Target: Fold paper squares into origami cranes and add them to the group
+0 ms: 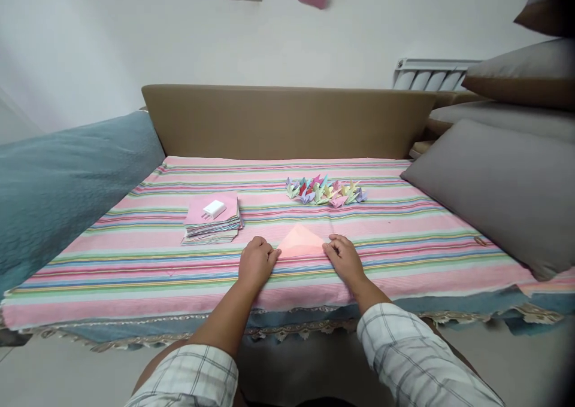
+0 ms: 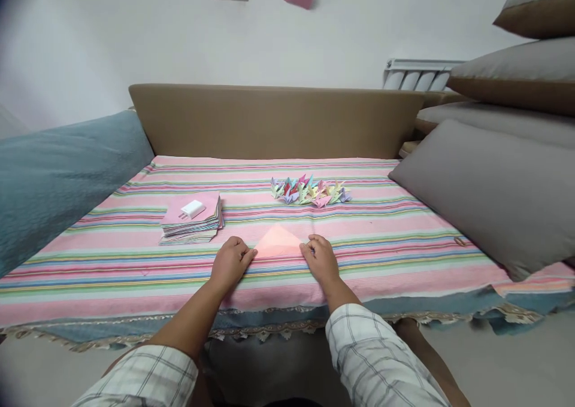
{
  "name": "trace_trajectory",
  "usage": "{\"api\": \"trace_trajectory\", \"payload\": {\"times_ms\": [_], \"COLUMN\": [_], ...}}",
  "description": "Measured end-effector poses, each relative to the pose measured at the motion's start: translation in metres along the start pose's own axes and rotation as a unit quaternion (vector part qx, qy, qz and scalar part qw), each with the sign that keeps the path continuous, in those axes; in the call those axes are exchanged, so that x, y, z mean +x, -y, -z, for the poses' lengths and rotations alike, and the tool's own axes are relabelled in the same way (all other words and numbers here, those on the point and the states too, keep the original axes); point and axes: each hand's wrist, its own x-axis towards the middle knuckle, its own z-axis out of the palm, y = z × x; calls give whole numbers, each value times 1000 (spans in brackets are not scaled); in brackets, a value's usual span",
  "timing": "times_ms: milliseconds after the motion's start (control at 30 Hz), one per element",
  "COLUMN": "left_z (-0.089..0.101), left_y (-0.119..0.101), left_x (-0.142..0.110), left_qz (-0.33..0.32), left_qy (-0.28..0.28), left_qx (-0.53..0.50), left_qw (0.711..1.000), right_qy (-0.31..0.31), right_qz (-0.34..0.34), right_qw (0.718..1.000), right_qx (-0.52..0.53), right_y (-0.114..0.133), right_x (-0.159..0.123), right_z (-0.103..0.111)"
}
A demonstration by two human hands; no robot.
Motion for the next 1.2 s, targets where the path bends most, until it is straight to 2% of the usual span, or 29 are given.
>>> {"api": "trace_trajectory", "payload": {"times_ms": [100, 167, 233, 300, 333, 400, 500, 600, 667, 700, 767, 800, 900, 1067, 1133, 1200], "left_z": [1, 0, -4, -11, -15, -22, -27, -25, -22, -21, -20, -19, -19, -11, -4, 3], "left_y": [-4, -12, -22, -32, -36, -41, -44, -45, -46, -47, -48, -49, -49, -42, -36, -28], "left_x": [0, -3, -9, -17, -20, -25, -28, -26, -25, -25, -24, -24, -23, -21, -21, -22], "left_qz": [0, -27, -105, -208, -237, -245, -223, -211, -204, -200, -193, -190, -179, -130, -108, -84], "left_qy": [-18, -46, -55, -25, -7, 20, 45, 57, 60, 62, 66, 68, 72, 78, 79, 78], "left_qx": [26, 56, 82, 87, 85, 88, 98, 92, 83, 78, 69, 65, 51, 51, 67, 84], "left_qw": [1000, 997, 990, 974, 968, 965, 969, 971, 974, 975, 976, 977, 980, 987, 989, 990], "right_qy": [-4, -4, -2, -3, -6, -13, -34, -72, -68, -48, 34, 65, 80, -9, -38, -59], "right_qz": [-5, -12, -15, -15, -15, -18, -11, 55, 126, 165, 246, 262, 230, 74, 20, -7], "right_qw": [1000, 999, 999, 998, 998, 998, 997, 991, 982, 977, 959, 953, 960, 992, 995, 995], "right_qx": [-22, -37, -49, -57, -59, -61, -70, -97, -120, -128, -134, -136, -137, -103, -85, -78], "right_y": [1, 2, 3, 5, 5, 6, 8, 13, 20, 24, 32, 35, 37, 24, 20, 17], "right_x": [0, 1, 2, 2, 2, 1, 0, -6, -13, -18, -27, -31, -38, -34, -31, -30], "right_z": [-2, -3, -3, -4, -4, -4, -4, -2, 0, 0, -1, -1, -3, 1, 1, 0]}}
